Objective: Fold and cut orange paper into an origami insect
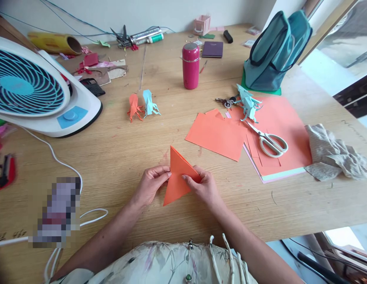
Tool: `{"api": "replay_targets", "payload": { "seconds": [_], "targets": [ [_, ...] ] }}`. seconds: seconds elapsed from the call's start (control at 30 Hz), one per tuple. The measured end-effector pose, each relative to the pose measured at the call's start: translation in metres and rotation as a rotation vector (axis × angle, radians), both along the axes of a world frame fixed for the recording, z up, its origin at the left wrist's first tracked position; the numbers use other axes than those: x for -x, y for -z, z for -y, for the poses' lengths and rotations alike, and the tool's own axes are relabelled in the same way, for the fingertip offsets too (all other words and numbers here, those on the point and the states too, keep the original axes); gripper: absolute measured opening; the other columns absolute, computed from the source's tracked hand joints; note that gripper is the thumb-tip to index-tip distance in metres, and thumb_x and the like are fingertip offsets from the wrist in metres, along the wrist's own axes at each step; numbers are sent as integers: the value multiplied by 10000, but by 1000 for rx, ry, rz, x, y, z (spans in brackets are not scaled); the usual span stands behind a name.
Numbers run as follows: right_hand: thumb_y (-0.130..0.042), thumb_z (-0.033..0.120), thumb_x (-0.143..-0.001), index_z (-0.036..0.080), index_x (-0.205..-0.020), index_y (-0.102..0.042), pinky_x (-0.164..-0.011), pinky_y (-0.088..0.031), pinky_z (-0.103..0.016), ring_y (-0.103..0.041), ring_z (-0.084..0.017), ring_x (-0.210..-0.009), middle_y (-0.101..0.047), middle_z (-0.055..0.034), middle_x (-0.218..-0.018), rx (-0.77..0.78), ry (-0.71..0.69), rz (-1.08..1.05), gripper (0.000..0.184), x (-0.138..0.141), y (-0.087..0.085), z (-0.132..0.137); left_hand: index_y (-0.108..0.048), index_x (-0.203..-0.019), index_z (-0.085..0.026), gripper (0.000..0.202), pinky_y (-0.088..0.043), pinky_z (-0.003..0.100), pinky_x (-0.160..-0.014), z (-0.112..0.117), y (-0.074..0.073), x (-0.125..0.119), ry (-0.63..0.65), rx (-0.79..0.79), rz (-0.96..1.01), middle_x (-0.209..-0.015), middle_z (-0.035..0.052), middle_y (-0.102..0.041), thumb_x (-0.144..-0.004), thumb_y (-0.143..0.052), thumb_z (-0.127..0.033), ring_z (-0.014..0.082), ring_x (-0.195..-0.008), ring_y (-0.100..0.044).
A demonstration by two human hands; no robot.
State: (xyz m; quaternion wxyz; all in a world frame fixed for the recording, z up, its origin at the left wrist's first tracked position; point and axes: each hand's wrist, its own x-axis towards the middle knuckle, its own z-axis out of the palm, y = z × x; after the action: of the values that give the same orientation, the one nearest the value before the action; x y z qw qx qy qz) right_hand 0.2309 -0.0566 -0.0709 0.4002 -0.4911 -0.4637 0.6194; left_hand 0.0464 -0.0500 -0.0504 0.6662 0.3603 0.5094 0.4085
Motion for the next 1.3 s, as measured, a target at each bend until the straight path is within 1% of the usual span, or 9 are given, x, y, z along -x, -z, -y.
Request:
{"api": "replay_targets", "payload": {
  "seconds": [0.1,0.33,0.43,0.57,0.8,0.93,1.0,1.13,1.3],
  "targets": [
    [-723,419,-829,182,-806,-678,-701,-493,-298,-592,-185,-753,-640,-28,-801,-28,13,6,242,1,1,-1,-808,-934,-167,233,-563,241,-669,0,0,0,-5,6,1,-898,50,-798,-751,-708,-270,167,-731,-718],
    [-753,348,-805,189,-823,-657,-625,-391,-241,-506,-130,-686,-597,14,-748,-59,45,-7,187,2,-3,0,-812,-918,-162,239,-557,228,-633,1,2,-1,-33,33,6,-867,52,-797,-731,-709,-269,152,-692,-704],
    [-757,327,-808,203,-833,-661,-653,-393,-248,-518,-138,-714,-605,14,-770,-81,59,0,159,2,-2,1,-811,-912,-162,240,-541,216,-602,1,1,0,-29,38,-1,-829,48,-790,-732,-708,-282,142,-663,-690],
    [-706,334,-869,225,-865,-681,-701,-407,-270,-543,-153,-760,-621,3,-816,-142,45,7,112,0,0,1,-807,-918,-154,260,-526,207,-570,1,-2,0,-21,67,-13,-800,52,-779,-734,-727,-320,142,-649,-679],
    [-635,286,-941,275,-979,-747,-880,-453,-355,-599,-208,-952,-658,-49,-964,-407,-56,-22,119,-7,-4,-2,-794,-872,-175,236,-521,207,-579,4,-1,3,-20,74,29,-821,40,-772,-713,-784,-350,148,-689,-675],
    [-611,260,-954,298,-987,-775,-891,-474,-368,-609,-207,-982,-665,-62,-1044,-411,-118,-4,171,-10,-6,-2,-777,-833,-174,218,-510,214,-618,3,3,5,-7,74,72,-787,28,-759,-732,-781,-367,141,-673,-672],
    [-597,260,-960,303,-981,-783,-879,-487,-375,-615,-211,-978,-663,-66,-1050,-423,-138,25,192,-11,-7,-2,-764,-878,-178,240,-504,214,-624,3,3,6,-2,82,98,-776,20,-749,-737,-789,-370,133,-657,-664],
    [-580,256,-961,304,-968,-792,-879,-502,-398,-622,-224,-981,-663,-76,-1049,-473,-144,91,217,-12,-9,-2,-695,-1146,-215,430,-499,210,-624,3,1,8,71,130,168,-838,25,-752,-784,-778,-431,132,-672,-675],
    [-564,175,-936,303,-970,-790,-836,-514,-382,-624,-221,-968,-658,-71,-1054,-514,-141,145,262,-14,-9,-4,-737,-1058,-165,459,-525,250,-662,3,1,12,213,188,243,-879,92,-765,-821,-709,-556,174,-720,-711]
  ]
}}
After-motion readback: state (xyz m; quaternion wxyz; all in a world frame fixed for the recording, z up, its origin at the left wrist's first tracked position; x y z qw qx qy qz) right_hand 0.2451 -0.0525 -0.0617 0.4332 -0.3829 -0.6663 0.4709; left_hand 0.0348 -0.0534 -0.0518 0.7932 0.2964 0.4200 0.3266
